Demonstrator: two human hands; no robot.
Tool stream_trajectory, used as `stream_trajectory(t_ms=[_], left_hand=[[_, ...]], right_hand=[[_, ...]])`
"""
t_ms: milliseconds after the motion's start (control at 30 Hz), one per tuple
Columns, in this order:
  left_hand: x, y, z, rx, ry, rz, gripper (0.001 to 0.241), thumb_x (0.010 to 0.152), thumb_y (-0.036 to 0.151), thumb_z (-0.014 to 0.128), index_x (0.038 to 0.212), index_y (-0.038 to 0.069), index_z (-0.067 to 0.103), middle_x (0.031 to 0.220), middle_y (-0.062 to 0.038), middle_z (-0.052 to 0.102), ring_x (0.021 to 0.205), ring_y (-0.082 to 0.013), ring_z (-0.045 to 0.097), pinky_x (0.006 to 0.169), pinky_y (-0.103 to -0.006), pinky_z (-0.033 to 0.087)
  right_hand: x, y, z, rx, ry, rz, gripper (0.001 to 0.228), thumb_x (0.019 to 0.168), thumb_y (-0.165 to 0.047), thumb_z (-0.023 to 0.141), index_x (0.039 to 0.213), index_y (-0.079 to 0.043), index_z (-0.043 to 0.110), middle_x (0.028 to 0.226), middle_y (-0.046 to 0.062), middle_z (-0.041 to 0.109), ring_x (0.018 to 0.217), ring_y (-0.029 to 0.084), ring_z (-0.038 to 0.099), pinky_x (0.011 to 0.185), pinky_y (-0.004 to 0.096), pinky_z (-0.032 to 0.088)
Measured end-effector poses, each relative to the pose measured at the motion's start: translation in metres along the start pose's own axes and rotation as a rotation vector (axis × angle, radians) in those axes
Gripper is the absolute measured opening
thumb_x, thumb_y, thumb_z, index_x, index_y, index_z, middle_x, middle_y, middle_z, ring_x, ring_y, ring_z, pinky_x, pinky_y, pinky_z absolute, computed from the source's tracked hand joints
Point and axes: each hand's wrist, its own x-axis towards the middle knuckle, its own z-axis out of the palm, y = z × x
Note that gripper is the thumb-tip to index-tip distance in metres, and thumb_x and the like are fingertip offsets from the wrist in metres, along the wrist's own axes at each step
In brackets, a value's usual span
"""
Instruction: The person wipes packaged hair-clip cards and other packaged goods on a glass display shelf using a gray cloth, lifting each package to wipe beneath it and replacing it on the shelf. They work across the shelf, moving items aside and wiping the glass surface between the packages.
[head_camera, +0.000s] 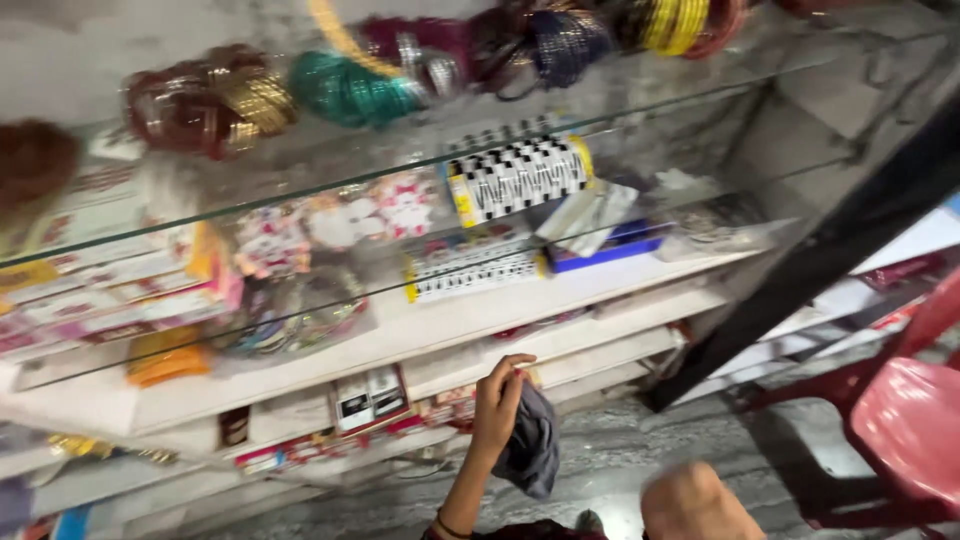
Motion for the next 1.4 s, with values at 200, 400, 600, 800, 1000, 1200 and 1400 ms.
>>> stream_trajectory(t_ms=[200, 400, 600, 800, 1000, 1200, 1400], left_hand=[[0.039, 0.035, 0.114, -0.794, 0.131, -0.008, 0.036, 0.107, 0.024, 0.05, 0.136, 0.006, 0.057, 0.099, -0.004, 0.063, 0.093, -0.0123, 0.059, 0.088, -0.0272, 0.048], [0.055, 0.053, 0.166, -1.03, 0.051, 0.018, 0.048, 0.099, 0.02, 0.054, 0.143, 0.013, 0.035, 0.142, 0.0, 0.041, 0.134, -0.0156, 0.05, 0.105, -0.0377, 0.046], [0.033, -0.001, 0.182, -0.732, 0.018, -0.076, 0.032, 0.101, 0.018, 0.05, 0.127, 0.002, 0.057, 0.125, -0.008, 0.064, 0.112, -0.0209, 0.067, 0.094, -0.0353, 0.052], [0.033, -0.038, 0.177, -0.627, 0.067, -0.175, 0.026, 0.103, 0.017, 0.053, 0.123, 0.004, 0.061, 0.105, -0.006, 0.067, 0.096, -0.016, 0.067, 0.084, -0.0315, 0.053], [0.03, -0.076, 0.129, -0.367, 0.191, -0.127, 0.022, 0.103, 0.011, 0.053, 0.122, 0.005, 0.063, 0.103, -0.004, 0.069, 0.095, -0.0128, 0.065, 0.086, -0.0281, 0.052], [0.043, -0.101, 0.039, 0.229, 0.325, -0.11, 0.027, 0.097, 0.012, 0.059, 0.123, 0.008, 0.061, 0.11, -0.015, 0.068, 0.101, -0.0314, 0.066, 0.088, -0.041, 0.052], [0.122, -0.136, -0.056, 0.735, 0.49, 0.079, 0.052, 0.089, 0.015, 0.068, 0.138, 0.007, 0.053, 0.135, -0.021, 0.056, 0.125, -0.0437, 0.05, 0.106, -0.0521, 0.041]], right_hand=[[0.167, 0.066, -0.008, -0.016, -0.314, 0.282, 0.054, 0.078, -0.014, 0.08, 0.129, -0.005, 0.063, 0.149, 0.031, 0.043, 0.137, 0.048, 0.041, 0.109, 0.053, 0.036], [0.236, 0.235, -0.084, -0.404, 0.222, 0.237, 0.05, 0.082, -0.006, 0.072, 0.131, -0.004, 0.06, 0.144, 0.02, 0.057, 0.141, 0.04, 0.048, 0.124, 0.052, 0.032], [0.335, 0.376, -0.054, -0.55, -0.331, 0.387, 0.058, 0.103, -0.039, 0.059, 0.148, -0.006, 0.046, 0.157, 0.034, 0.038, 0.138, 0.048, 0.044, 0.115, 0.051, 0.038], [0.37, 0.415, -0.088, -0.62, -0.578, 0.134, 0.051, 0.096, -0.034, 0.06, 0.14, -0.009, 0.056, 0.142, 0.023, 0.054, 0.126, 0.044, 0.053, 0.098, 0.059, 0.038], [0.331, 0.611, -0.196, -1.02, -0.493, 0.352, 0.04, 0.104, -0.032, 0.053, 0.127, -0.004, 0.071, 0.134, 0.025, 0.066, 0.117, 0.045, 0.063, 0.099, 0.056, 0.05], [0.264, 0.511, -0.245, -1.398, -0.294, 0.367, 0.05, 0.1, -0.055, 0.063, 0.101, -0.005, 0.07, 0.101, 0.017, 0.075, 0.096, 0.035, 0.066, 0.082, 0.047, 0.053], [0.063, 0.388, -0.189, 0.24, 0.281, 0.679, 0.029, 0.102, -0.01, 0.058, 0.125, 0.005, 0.064, 0.112, 0.0, 0.067, 0.102, 0.009, 0.062, 0.099, 0.026, 0.05]])
